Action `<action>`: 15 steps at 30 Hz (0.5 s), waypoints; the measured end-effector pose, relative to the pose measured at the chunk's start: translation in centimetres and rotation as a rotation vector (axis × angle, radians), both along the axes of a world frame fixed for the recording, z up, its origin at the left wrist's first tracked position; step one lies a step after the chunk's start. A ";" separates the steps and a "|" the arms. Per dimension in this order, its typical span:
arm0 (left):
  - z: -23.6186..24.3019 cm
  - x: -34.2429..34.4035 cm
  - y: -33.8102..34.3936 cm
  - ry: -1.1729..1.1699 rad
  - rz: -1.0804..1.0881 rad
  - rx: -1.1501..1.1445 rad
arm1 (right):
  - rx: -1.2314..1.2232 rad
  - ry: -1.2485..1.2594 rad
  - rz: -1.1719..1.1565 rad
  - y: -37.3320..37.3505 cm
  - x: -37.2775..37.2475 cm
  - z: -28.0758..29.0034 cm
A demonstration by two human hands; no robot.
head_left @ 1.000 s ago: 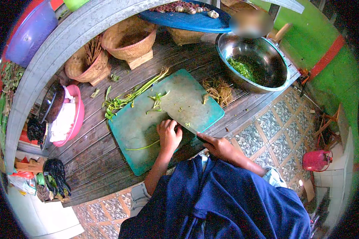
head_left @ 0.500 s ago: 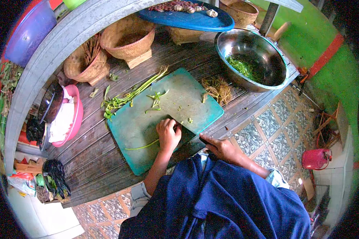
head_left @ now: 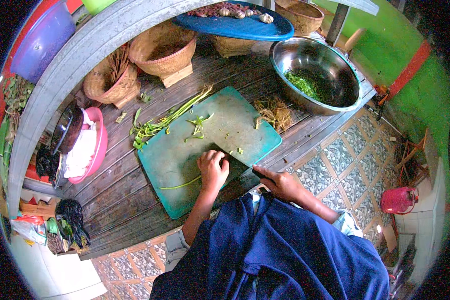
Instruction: Chopping green vegetable stalks on a cutting board using a knife.
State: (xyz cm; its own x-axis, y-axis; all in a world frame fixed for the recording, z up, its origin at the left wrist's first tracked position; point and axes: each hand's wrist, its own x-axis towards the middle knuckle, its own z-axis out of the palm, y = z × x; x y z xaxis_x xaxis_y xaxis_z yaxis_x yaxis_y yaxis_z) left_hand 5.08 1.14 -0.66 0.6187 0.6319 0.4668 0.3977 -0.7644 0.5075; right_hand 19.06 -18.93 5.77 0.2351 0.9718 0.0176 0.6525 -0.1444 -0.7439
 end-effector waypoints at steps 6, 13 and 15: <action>-0.1 -0.2 0.1 0.017 0.055 0.013 | 0.077 -0.007 0.031 -0.1 -0.3 1.0; 0.3 -0.1 0.1 -0.001 0.023 0.011 | 0.029 -0.014 0.014 1.3 -0.8 -1.8; 0.2 0.0 0.1 -0.031 0.015 0.029 | 0.030 0.009 0.013 2.3 -0.8 -2.3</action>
